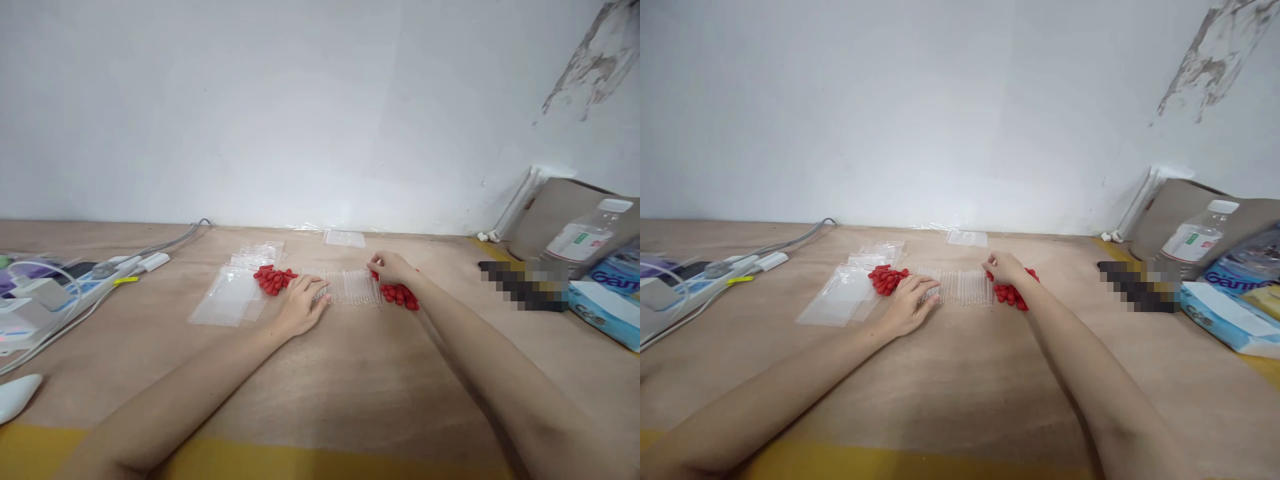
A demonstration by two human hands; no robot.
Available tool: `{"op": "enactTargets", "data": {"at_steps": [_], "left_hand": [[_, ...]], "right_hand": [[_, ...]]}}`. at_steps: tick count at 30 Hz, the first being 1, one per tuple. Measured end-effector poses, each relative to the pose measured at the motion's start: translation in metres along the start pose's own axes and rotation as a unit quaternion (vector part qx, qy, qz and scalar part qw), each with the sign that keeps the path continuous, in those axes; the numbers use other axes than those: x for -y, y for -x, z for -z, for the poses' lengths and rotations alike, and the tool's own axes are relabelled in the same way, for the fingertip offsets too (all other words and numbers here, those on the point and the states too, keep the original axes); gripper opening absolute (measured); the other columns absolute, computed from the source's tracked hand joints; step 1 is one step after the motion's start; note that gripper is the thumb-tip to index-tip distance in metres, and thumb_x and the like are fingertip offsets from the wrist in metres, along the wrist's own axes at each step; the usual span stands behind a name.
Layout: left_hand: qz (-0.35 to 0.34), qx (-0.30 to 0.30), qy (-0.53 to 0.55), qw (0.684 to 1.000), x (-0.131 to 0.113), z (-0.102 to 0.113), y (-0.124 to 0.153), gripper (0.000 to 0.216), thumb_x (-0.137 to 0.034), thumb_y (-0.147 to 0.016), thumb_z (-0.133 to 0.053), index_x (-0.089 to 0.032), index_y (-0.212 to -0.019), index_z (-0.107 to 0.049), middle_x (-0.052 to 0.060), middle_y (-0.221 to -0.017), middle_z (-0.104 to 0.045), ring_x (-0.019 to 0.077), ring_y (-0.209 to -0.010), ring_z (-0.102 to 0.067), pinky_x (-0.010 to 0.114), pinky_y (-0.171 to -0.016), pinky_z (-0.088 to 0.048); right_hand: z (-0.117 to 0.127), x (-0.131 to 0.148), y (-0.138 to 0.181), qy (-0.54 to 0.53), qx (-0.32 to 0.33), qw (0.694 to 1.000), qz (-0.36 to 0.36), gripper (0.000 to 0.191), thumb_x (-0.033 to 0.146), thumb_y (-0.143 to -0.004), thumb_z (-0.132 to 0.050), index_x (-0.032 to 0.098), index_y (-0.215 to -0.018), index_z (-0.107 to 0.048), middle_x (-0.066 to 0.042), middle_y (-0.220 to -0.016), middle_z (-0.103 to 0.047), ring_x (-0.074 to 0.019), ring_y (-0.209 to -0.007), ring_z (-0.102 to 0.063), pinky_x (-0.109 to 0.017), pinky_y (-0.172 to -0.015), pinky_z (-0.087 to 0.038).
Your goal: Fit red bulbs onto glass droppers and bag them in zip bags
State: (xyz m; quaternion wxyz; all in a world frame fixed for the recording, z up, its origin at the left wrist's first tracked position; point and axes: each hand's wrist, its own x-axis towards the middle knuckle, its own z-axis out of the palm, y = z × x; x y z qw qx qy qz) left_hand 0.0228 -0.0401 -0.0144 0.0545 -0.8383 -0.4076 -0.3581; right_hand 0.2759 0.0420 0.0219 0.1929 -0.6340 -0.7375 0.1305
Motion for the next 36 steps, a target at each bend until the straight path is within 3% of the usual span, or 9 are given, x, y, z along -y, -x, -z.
{"op": "enactTargets", "data": {"at_steps": [5,9,13,18,21,25,29,33,36], "left_hand": [[0.063,0.014,-0.059,0.996,-0.004,0.003,-0.006,0.017,-0.031,-0.082,-0.048,-0.020,-0.092,-0.057,0.004,-0.100,-0.056,0.0209,-0.096,-0.047,0.036,-0.082,-0.035],[0.101,0.031,-0.111,0.988,-0.012,-0.004,-0.024,0.015,-0.033,-0.078,-0.051,-0.020,-0.082,-0.056,0.005,-0.099,-0.055,0.0222,-0.097,-0.044,0.038,-0.084,-0.033],[0.131,0.059,-0.138,0.980,-0.021,-0.023,-0.050,0.026,-0.042,-0.075,-0.052,-0.017,-0.070,-0.059,0.010,-0.101,-0.053,0.0270,-0.101,-0.041,0.041,-0.084,-0.030],[0.179,0.120,-0.157,0.964,-0.028,-0.044,-0.073,0.043,-0.052,-0.071,-0.050,-0.012,-0.071,-0.064,0.017,-0.094,-0.055,0.0322,-0.096,-0.042,0.044,-0.081,-0.031],[0.198,0.150,-0.162,0.955,-0.030,-0.047,-0.081,0.041,-0.045,-0.072,-0.049,-0.008,-0.077,-0.065,0.020,-0.098,-0.055,0.0333,-0.097,-0.042,0.044,-0.081,-0.030],[0.219,0.170,-0.159,0.948,-0.030,-0.048,-0.087,0.036,-0.038,-0.071,-0.050,-0.007,-0.081,-0.066,0.023,-0.099,-0.056,0.0345,-0.097,-0.043,0.045,-0.080,-0.031],[0.232,0.184,-0.154,0.943,-0.030,-0.050,-0.092,0.036,-0.037,-0.070,-0.053,-0.006,-0.081,-0.065,0.024,-0.098,-0.057,0.0351,-0.097,-0.045,0.044,-0.080,-0.031],[0.227,0.188,-0.145,0.944,-0.034,-0.045,-0.095,0.028,-0.033,-0.072,-0.053,-0.008,-0.080,-0.062,0.022,-0.098,-0.058,0.0348,-0.097,-0.047,0.044,-0.078,-0.033],[0.187,0.178,-0.129,0.957,-0.034,-0.029,-0.088,0.025,-0.029,-0.081,-0.044,-0.010,-0.085,-0.059,0.019,-0.097,-0.059,0.0311,-0.095,-0.051,0.043,-0.079,-0.034]], "right_hand": [[0.022,-0.014,0.020,0.121,-0.059,0.991,0.007,0.027,0.045,-0.077,-0.046,0.021,-0.079,-0.058,-0.004,-0.080,-0.065,-0.0180,-0.073,-0.057,-0.026,-0.060,-0.035],[0.043,-0.016,0.050,0.158,0.003,0.987,0.035,0.031,0.051,-0.071,-0.051,0.021,-0.067,-0.057,-0.001,-0.067,-0.064,-0.0159,-0.064,-0.056,-0.025,-0.056,-0.032],[0.042,-0.012,0.068,0.139,0.062,0.986,0.065,0.036,0.057,-0.062,-0.058,0.021,-0.066,-0.057,0.000,-0.066,-0.063,-0.0158,-0.063,-0.056,-0.025,-0.056,-0.031],[0.035,-0.012,0.066,0.138,0.048,0.986,0.085,0.027,0.047,-0.057,-0.067,0.022,-0.062,-0.057,0.000,-0.065,-0.063,-0.0171,-0.063,-0.056,-0.027,-0.060,-0.032],[0.036,-0.013,0.065,0.109,0.059,0.989,0.082,0.017,0.038,-0.066,-0.062,0.022,-0.060,-0.059,0.001,-0.059,-0.062,-0.0156,-0.058,-0.056,-0.028,-0.064,-0.034],[0.039,-0.011,0.066,0.083,0.084,0.990,0.080,0.021,0.028,-0.074,-0.052,0.022,-0.055,-0.061,0.001,-0.056,-0.063,-0.0134,-0.053,-0.056,-0.028,-0.066,-0.035],[0.042,-0.011,0.066,0.111,0.053,0.990,0.070,0.025,0.024,-0.076,-0.049,0.021,-0.054,-0.060,-0.001,-0.055,-0.062,-0.0148,-0.055,-0.055,-0.029,-0.065,-0.035],[0.041,-0.011,0.061,0.103,-0.060,0.990,0.076,0.021,0.024,-0.079,-0.047,0.018,-0.072,-0.065,-0.008,-0.076,-0.062,-0.0182,-0.071,-0.056,-0.029,-0.069,-0.037],[0.027,-0.002,0.061,0.026,-0.131,0.986,0.102,0.024,0.022,-0.081,-0.043,0.018,-0.087,-0.065,-0.009,-0.086,-0.059,-0.0173,-0.076,-0.055,-0.028,-0.070,-0.040]]}}
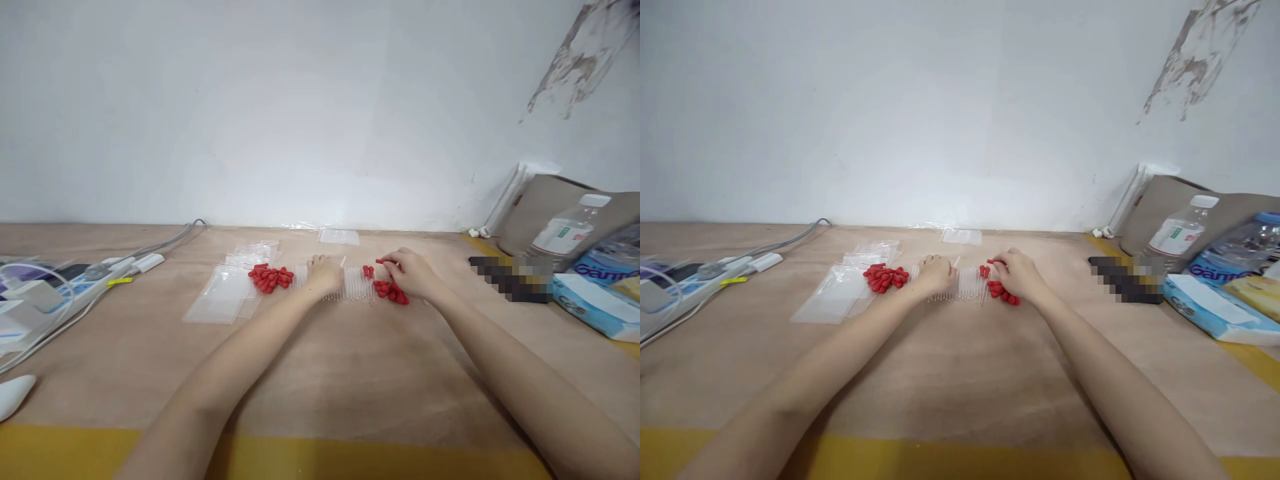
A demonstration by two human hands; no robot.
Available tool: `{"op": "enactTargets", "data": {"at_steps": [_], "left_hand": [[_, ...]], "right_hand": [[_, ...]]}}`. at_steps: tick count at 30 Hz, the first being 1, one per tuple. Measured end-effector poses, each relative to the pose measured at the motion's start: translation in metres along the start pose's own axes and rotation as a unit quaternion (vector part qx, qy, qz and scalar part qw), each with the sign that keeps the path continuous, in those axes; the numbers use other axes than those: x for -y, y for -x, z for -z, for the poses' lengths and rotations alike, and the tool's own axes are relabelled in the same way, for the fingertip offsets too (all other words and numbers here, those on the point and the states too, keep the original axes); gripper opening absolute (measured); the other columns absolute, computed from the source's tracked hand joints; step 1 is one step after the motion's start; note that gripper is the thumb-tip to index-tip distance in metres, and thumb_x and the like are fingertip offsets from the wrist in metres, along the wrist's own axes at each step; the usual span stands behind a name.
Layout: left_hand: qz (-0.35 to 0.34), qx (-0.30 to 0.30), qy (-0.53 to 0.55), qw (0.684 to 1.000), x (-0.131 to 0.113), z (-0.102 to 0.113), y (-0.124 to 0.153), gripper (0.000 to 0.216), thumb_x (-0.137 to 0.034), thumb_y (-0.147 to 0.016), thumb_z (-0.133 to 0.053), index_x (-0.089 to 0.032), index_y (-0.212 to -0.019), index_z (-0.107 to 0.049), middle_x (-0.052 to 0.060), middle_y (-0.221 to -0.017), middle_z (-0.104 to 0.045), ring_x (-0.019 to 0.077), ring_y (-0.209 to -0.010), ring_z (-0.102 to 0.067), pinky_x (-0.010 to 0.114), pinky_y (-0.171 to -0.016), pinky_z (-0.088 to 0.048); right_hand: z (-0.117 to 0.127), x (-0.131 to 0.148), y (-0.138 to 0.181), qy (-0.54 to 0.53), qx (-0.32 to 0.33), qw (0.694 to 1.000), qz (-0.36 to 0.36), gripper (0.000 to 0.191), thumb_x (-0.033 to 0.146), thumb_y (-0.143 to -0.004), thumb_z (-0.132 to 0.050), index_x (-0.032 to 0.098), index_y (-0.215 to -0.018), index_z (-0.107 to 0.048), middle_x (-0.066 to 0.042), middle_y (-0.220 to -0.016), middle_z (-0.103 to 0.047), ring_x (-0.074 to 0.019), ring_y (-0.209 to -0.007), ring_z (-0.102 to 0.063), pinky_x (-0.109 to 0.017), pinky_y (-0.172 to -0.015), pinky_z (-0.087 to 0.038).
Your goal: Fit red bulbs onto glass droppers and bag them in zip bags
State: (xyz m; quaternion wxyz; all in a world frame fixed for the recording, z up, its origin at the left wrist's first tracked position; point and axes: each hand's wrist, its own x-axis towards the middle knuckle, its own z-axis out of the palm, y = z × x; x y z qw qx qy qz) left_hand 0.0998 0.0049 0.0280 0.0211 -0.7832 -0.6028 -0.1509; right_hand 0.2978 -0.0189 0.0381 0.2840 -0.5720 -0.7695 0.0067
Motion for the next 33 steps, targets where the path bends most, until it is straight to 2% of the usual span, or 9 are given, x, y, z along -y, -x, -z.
{"op": "enactTargets", "data": {"at_steps": [4,5,7,9,14,18,22,26,33], "left_hand": [[-0.106,-0.023,0.021,0.994,0.032,0.009,0.028,0.019,-0.026,-0.089,-0.036,-0.016,-0.093,-0.052,0.004,-0.078,-0.063,0.0171,-0.075,-0.057,0.039,-0.089,-0.030],[-0.175,-0.055,0.032,0.983,0.042,0.008,0.035,0.019,-0.025,-0.090,-0.035,-0.016,-0.093,-0.051,0.002,-0.075,-0.062,0.0152,-0.071,-0.056,0.039,-0.091,-0.030],[-0.255,-0.120,0.054,0.958,0.062,0.002,0.048,0.019,-0.029,-0.090,-0.037,-0.018,-0.092,-0.053,0.001,-0.078,-0.064,0.0135,-0.070,-0.057,0.037,-0.092,-0.029],[-0.285,-0.157,0.059,0.944,0.076,-0.005,0.058,0.020,-0.027,-0.090,-0.037,-0.020,-0.098,-0.055,0.002,-0.085,-0.065,0.0135,-0.073,-0.058,0.037,-0.092,-0.030],[-0.305,-0.167,0.042,0.937,0.079,-0.014,0.064,0.024,-0.026,-0.090,-0.039,-0.022,-0.101,-0.059,0.002,-0.083,-0.066,0.0138,-0.073,-0.057,0.037,-0.087,-0.032],[-0.305,-0.169,0.045,0.936,0.075,-0.012,0.062,0.023,-0.028,-0.090,-0.041,-0.022,-0.102,-0.060,0.002,-0.084,-0.065,0.0141,-0.073,-0.054,0.034,-0.081,-0.036],[-0.302,-0.148,0.039,0.941,0.076,-0.010,0.064,0.024,-0.029,-0.089,-0.041,-0.024,-0.105,-0.060,0.003,-0.085,-0.063,0.0161,-0.080,-0.052,0.034,-0.081,-0.038],[-0.314,-0.143,0.050,0.937,0.078,-0.010,0.065,0.025,-0.023,-0.089,-0.041,-0.023,-0.104,-0.060,0.004,-0.085,-0.062,0.0164,-0.082,-0.052,0.035,-0.081,-0.041],[-0.323,-0.155,0.081,0.930,0.069,-0.003,0.070,0.023,-0.022,-0.088,-0.043,-0.020,-0.098,-0.063,0.004,-0.082,-0.062,0.0140,-0.076,-0.055,0.027,-0.070,-0.046]], "right_hand": [[-0.035,0.025,0.014,-0.142,-0.097,0.985,0.012,0.020,0.024,-0.081,-0.044,0.017,-0.089,-0.061,-0.007,-0.086,-0.059,-0.0158,-0.072,-0.054,-0.028,-0.066,-0.043],[-0.045,0.031,0.020,-0.165,-0.119,0.979,0.023,0.019,0.023,-0.080,-0.045,0.018,-0.090,-0.060,-0.006,-0.084,-0.059,-0.0161,-0.073,-0.054,-0.029,-0.067,-0.043],[-0.061,0.041,0.029,-0.200,-0.104,0.972,0.069,0.015,0.021,-0.079,-0.047,0.019,-0.089,-0.057,-0.004,-0.081,-0.060,-0.0162,-0.073,-0.054,-0.029,-0.068,-0.044],[-0.070,0.047,0.035,-0.217,-0.087,0.968,0.091,0.012,0.020,-0.078,-0.048,0.019,-0.088,-0.055,-0.004,-0.080,-0.060,-0.0162,-0.072,-0.054,-0.030,-0.066,-0.044],[-0.071,0.051,0.040,-0.209,-0.073,0.966,0.132,0.010,0.018,-0.079,-0.047,0.019,-0.086,-0.053,-0.004,-0.080,-0.059,-0.0167,-0.074,-0.054,-0.031,-0.067,-0.044],[-0.068,0.051,0.041,-0.206,-0.066,0.965,0.150,0.009,0.018,-0.079,-0.047,0.019,-0.087,-0.053,-0.005,-0.081,-0.059,-0.0173,-0.075,-0.055,-0.032,-0.070,-0.044],[-0.067,0.052,0.042,-0.219,-0.063,0.961,0.158,0.011,0.020,-0.081,-0.047,0.020,-0.090,-0.054,-0.005,-0.083,-0.059,-0.0173,-0.077,-0.055,-0.032,-0.070,-0.045],[-0.067,0.051,0.041,-0.234,-0.051,0.954,0.182,0.016,0.024,-0.083,-0.048,0.021,-0.093,-0.059,-0.006,-0.085,-0.060,-0.0170,-0.077,-0.056,-0.032,-0.071,-0.046],[-0.073,0.047,0.039,-0.228,-0.061,0.955,0.178,0.016,0.029,-0.084,-0.049,0.022,-0.084,-0.063,-0.005,-0.077,-0.063,-0.0172,-0.073,-0.057,-0.031,-0.066,-0.046]]}}
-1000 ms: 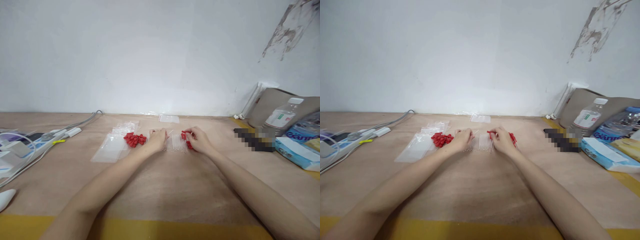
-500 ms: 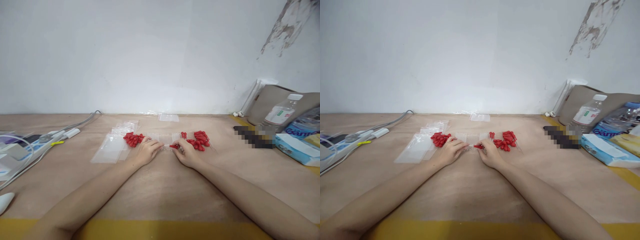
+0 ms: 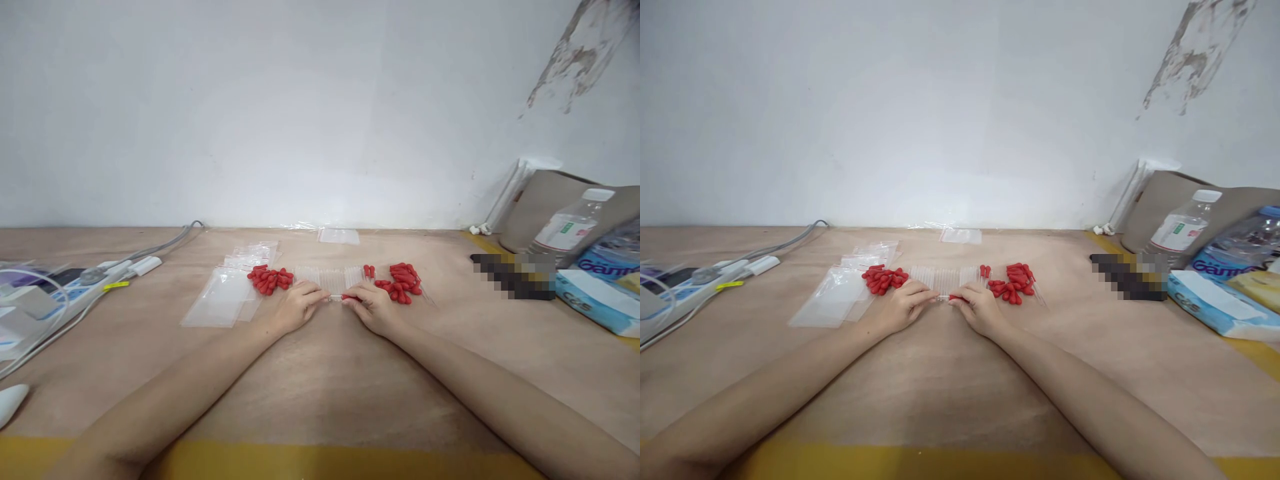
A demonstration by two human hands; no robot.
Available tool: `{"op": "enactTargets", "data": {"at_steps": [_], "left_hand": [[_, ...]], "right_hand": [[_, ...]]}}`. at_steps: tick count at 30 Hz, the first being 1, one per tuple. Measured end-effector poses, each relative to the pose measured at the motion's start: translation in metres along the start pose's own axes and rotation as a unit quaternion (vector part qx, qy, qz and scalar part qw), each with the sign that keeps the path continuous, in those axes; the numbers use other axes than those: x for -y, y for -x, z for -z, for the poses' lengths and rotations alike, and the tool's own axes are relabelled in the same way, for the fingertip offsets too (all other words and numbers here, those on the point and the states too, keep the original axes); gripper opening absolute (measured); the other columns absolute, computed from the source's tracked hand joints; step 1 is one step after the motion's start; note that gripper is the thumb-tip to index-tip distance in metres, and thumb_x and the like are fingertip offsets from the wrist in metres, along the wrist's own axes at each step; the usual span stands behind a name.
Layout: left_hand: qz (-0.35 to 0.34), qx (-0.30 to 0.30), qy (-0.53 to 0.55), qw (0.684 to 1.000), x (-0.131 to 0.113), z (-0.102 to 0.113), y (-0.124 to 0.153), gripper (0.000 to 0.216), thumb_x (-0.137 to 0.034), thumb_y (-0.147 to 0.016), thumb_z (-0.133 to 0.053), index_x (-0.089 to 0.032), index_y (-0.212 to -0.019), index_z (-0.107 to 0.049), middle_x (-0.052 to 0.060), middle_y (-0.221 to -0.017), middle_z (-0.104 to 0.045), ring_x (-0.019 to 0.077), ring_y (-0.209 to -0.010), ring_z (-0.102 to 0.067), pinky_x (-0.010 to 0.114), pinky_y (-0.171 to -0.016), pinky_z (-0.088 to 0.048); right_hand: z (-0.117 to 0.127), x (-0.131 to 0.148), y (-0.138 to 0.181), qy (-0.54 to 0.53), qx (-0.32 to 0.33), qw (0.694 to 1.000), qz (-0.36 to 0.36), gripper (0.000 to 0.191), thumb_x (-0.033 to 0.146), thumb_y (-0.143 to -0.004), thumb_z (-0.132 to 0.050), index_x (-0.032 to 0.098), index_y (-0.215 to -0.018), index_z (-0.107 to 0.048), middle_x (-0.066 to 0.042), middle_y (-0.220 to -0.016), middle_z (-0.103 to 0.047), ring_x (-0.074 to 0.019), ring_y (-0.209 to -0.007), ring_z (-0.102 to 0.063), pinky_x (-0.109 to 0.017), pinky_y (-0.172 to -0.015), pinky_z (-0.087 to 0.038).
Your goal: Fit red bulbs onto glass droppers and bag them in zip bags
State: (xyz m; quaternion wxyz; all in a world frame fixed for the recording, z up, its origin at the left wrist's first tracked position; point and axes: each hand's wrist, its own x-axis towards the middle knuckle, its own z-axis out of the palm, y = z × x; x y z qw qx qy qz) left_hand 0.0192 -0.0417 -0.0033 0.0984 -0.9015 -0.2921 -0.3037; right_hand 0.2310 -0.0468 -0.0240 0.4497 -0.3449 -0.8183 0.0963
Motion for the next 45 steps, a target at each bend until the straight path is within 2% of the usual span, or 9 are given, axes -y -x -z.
{"op": "enactTargets", "data": {"at_steps": [10,20,26,30,35,37,40,42,45], "left_hand": [[-0.079,0.050,-0.061,0.994,0.003,0.002,0.001,0.030,-0.015,-0.088,-0.034,-0.020,-0.102,-0.060,0.004,-0.075,-0.060,0.0143,-0.072,-0.053,0.028,-0.069,-0.045],[-0.124,-0.034,-0.046,0.991,-0.002,-0.014,-0.001,0.025,-0.014,-0.087,-0.036,-0.014,-0.095,-0.060,0.004,-0.068,-0.055,0.0138,-0.065,-0.049,0.027,-0.065,-0.044],[-0.111,-0.037,-0.022,0.993,-0.006,-0.010,-0.002,0.024,-0.017,-0.088,-0.039,-0.014,-0.094,-0.062,0.004,-0.069,-0.058,0.0135,-0.066,-0.052,0.026,-0.065,-0.045],[-0.024,-0.044,0.022,0.999,-0.014,-0.002,-0.003,0.021,-0.026,-0.086,-0.047,-0.017,-0.100,-0.061,0.004,-0.080,-0.062,0.0125,-0.074,-0.056,0.023,-0.068,-0.046],[0.023,-0.047,0.083,0.995,-0.008,-0.005,-0.001,0.042,-0.033,-0.084,-0.049,-0.015,-0.123,-0.045,0.008,-0.099,-0.061,0.0178,-0.092,-0.054,0.032,-0.082,-0.043],[0.066,-0.055,0.082,0.993,-0.004,-0.008,0.000,0.040,-0.031,-0.086,-0.046,-0.015,-0.123,-0.044,0.009,-0.103,-0.059,0.0187,-0.095,-0.052,0.035,-0.085,-0.041],[0.112,-0.060,0.051,0.991,-0.001,-0.010,0.000,0.031,-0.031,-0.087,-0.044,-0.017,-0.113,-0.053,0.008,-0.100,-0.059,0.0192,-0.095,-0.051,0.036,-0.085,-0.039],[0.125,-0.056,0.025,0.990,-0.001,-0.010,-0.001,0.028,-0.032,-0.086,-0.044,-0.018,-0.107,-0.057,0.007,-0.100,-0.059,0.0199,-0.095,-0.050,0.037,-0.085,-0.038],[0.129,-0.040,-0.001,0.991,-0.002,-0.009,-0.001,0.025,-0.034,-0.086,-0.045,-0.019,-0.100,-0.060,0.006,-0.099,-0.059,0.0204,-0.095,-0.049,0.037,-0.084,-0.036]], "right_hand": [[0.002,-0.001,0.001,0.015,0.021,0.999,0.039,0.014,0.026,-0.084,-0.049,0.020,-0.078,-0.059,-0.005,-0.072,-0.060,-0.0166,-0.070,-0.055,-0.030,-0.064,-0.044],[-0.002,0.000,0.000,0.070,0.053,0.992,0.086,0.015,0.026,-0.084,-0.047,0.016,-0.078,-0.056,-0.006,-0.072,-0.057,-0.0158,-0.068,-0.051,-0.028,-0.063,-0.041],[0.001,0.001,-0.003,0.076,0.064,0.990,0.102,0.014,0.026,-0.083,-0.050,0.017,-0.081,-0.060,-0.006,-0.073,-0.060,-0.0164,-0.070,-0.052,-0.030,-0.067,-0.041],[0.006,0.001,-0.010,-0.057,0.019,0.998,-0.018,0.017,0.031,-0.077,-0.059,0.019,-0.089,-0.060,-0.004,-0.075,-0.062,-0.0155,-0.074,-0.055,-0.032,-0.073,-0.042],[0.028,-0.007,-0.030,-0.244,-0.055,0.941,-0.228,0.033,0.040,-0.068,-0.064,0.017,-0.091,-0.057,-0.001,-0.074,-0.060,-0.0118,-0.066,-0.056,-0.025,-0.062,-0.045],[0.045,-0.015,-0.042,-0.211,-0.059,0.934,-0.283,0.036,0.040,-0.072,-0.058,0.017,-0.100,-0.057,0.000,-0.073,-0.060,-0.0107,-0.063,-0.055,-0.023,-0.059,-0.044],[0.064,-0.029,-0.060,-0.027,0.004,0.941,-0.336,0.031,0.034,-0.077,-0.049,0.016,-0.100,-0.060,0.000,-0.071,-0.061,-0.0103,-0.058,-0.053,-0.021,-0.053,-0.041],[0.064,-0.038,-0.067,0.095,0.064,0.932,-0.344,0.026,0.031,-0.076,-0.049,0.016,-0.090,-0.064,-0.001,-0.069,-0.062,-0.0110,-0.057,-0.054,-0.021,-0.054,-0.040],[0.052,-0.048,-0.072,0.164,0.108,0.915,-0.352,0.023,0.032,-0.073,-0.053,0.015,-0.079,-0.066,-0.003,-0.065,-0.063,-0.0142,-0.058,-0.056,-0.023,-0.055,-0.039]]}}
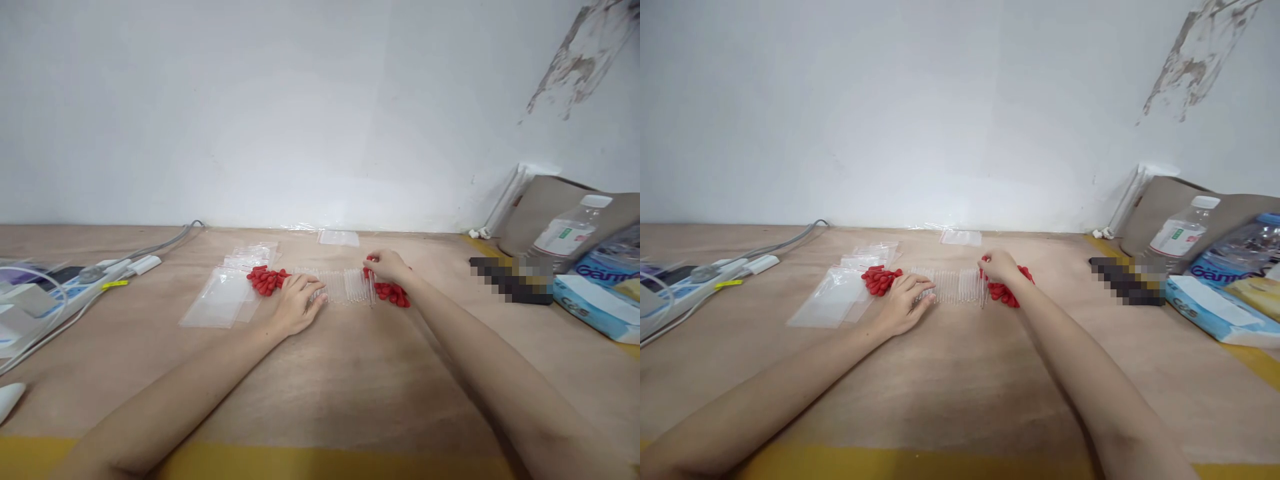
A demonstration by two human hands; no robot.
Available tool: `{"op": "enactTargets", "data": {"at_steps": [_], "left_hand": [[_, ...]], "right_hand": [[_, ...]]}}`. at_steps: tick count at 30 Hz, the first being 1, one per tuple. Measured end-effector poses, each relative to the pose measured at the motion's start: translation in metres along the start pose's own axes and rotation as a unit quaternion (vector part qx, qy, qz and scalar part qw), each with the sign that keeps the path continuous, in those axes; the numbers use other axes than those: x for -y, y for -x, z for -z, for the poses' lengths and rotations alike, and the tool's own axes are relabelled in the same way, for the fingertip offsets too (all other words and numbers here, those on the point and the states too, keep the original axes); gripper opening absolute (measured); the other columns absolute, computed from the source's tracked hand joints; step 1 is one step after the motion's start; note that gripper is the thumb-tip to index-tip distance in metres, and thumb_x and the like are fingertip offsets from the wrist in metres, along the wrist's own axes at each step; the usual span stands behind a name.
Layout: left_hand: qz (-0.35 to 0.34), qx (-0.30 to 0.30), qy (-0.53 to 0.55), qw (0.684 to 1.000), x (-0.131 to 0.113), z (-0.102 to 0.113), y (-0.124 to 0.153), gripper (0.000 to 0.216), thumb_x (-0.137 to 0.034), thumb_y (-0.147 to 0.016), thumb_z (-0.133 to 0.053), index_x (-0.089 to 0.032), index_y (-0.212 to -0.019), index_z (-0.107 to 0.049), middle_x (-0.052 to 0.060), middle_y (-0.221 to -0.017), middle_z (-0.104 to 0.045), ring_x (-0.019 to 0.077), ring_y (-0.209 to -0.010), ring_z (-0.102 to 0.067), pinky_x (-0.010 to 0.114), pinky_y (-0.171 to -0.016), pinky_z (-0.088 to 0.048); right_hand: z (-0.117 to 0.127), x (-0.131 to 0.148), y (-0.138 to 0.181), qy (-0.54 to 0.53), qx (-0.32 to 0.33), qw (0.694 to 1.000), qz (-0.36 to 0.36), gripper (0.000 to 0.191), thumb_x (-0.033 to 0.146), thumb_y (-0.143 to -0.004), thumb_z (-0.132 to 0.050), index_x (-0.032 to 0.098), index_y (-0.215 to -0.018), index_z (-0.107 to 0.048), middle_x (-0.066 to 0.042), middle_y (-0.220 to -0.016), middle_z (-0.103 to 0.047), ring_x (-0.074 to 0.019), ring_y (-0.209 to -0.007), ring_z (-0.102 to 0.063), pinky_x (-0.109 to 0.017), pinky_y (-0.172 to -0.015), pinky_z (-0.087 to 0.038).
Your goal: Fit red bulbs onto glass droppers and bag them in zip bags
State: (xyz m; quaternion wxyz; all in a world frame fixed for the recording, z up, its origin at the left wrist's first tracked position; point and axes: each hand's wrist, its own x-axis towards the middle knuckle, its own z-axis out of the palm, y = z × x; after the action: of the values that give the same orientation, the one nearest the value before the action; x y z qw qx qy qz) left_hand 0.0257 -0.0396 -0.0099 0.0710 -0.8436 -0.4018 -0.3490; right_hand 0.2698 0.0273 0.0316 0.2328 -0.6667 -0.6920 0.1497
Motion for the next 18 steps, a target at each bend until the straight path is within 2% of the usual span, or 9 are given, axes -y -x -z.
{"op": "enactTargets", "data": {"at_steps": [3,5,8,11,14,18], "left_hand": [[0.014,0.003,-0.021,1.000,-0.001,0.000,0.000,0.024,-0.035,-0.084,-0.047,-0.019,-0.097,-0.061,0.006,-0.100,-0.058,0.0206,-0.095,-0.049,0.037,-0.083,-0.035],[0.033,0.004,-0.034,0.999,0.000,0.000,0.001,0.024,-0.035,-0.083,-0.048,-0.020,-0.097,-0.061,0.006,-0.100,-0.058,0.0209,-0.095,-0.048,0.037,-0.083,-0.034],[0.075,0.010,-0.054,0.996,0.000,-0.002,-0.001,0.021,-0.034,-0.082,-0.049,-0.021,-0.094,-0.060,0.005,-0.100,-0.058,0.0216,-0.096,-0.047,0.036,-0.081,-0.034],[0.120,0.015,-0.085,0.989,0.002,-0.004,-0.007,0.015,-0.031,-0.080,-0.050,-0.021,-0.087,-0.058,0.004,-0.096,-0.057,0.0219,-0.094,-0.046,0.036,-0.078,-0.033],[0.150,0.019,-0.121,0.981,0.006,-0.006,-0.019,0.015,-0.033,-0.079,-0.050,-0.020,-0.083,-0.056,0.004,-0.092,-0.056,0.0225,-0.093,-0.046,0.037,-0.081,-0.032],[0.168,0.051,-0.177,0.968,0.009,-0.012,-0.039,0.023,-0.040,-0.075,-0.050,-0.019,-0.079,-0.058,0.009,-0.097,-0.054,0.0260,-0.098,-0.043,0.039,-0.084,-0.030]], "right_hand": [[-0.006,-0.003,-0.002,0.028,-0.004,1.000,-0.014,0.034,0.037,-0.071,-0.056,0.013,-0.093,-0.064,-0.008,-0.075,-0.066,-0.0178,-0.065,-0.059,-0.025,-0.058,-0.040],[0.000,-0.010,0.001,0.060,-0.032,0.998,-0.010,0.041,0.040,-0.072,-0.055,0.013,-0.102,-0.061,-0.010,-0.087,-0.066,-0.0191,-0.077,-0.060,-0.026,-0.064,-0.041],[0.018,-0.021,0.014,0.094,-0.043,0.995,0.015,0.033,0.043,-0.072,-0.054,0.017,-0.090,-0.064,-0.007,-0.088,-0.066,-0.0182,-0.079,-0.060,-0.025,-0.064,-0.042],[0.031,-0.028,0.033,0.026,0.074,0.996,0.030,0.031,0.048,-0.070,-0.056,0.019,-0.079,-0.063,-0.004,-0.076,-0.068,-0.0135,-0.060,-0.060,-0.022,-0.053,-0.043],[0.030,-0.028,0.046,-0.068,0.180,0.981,0.028,0.031,0.048,-0.072,-0.055,0.019,-0.077,-0.063,-0.002,-0.073,-0.068,-0.0094,-0.050,-0.058,-0.019,-0.047,-0.044],[0.022,-0.026,0.046,-0.094,0.191,0.977,0.012,0.024,0.040,-0.071,-0.060,0.017,-0.074,-0.064,-0.002,-0.068,-0.068,-0.0066,-0.043,-0.056,-0.016,-0.043,-0.043]]}}
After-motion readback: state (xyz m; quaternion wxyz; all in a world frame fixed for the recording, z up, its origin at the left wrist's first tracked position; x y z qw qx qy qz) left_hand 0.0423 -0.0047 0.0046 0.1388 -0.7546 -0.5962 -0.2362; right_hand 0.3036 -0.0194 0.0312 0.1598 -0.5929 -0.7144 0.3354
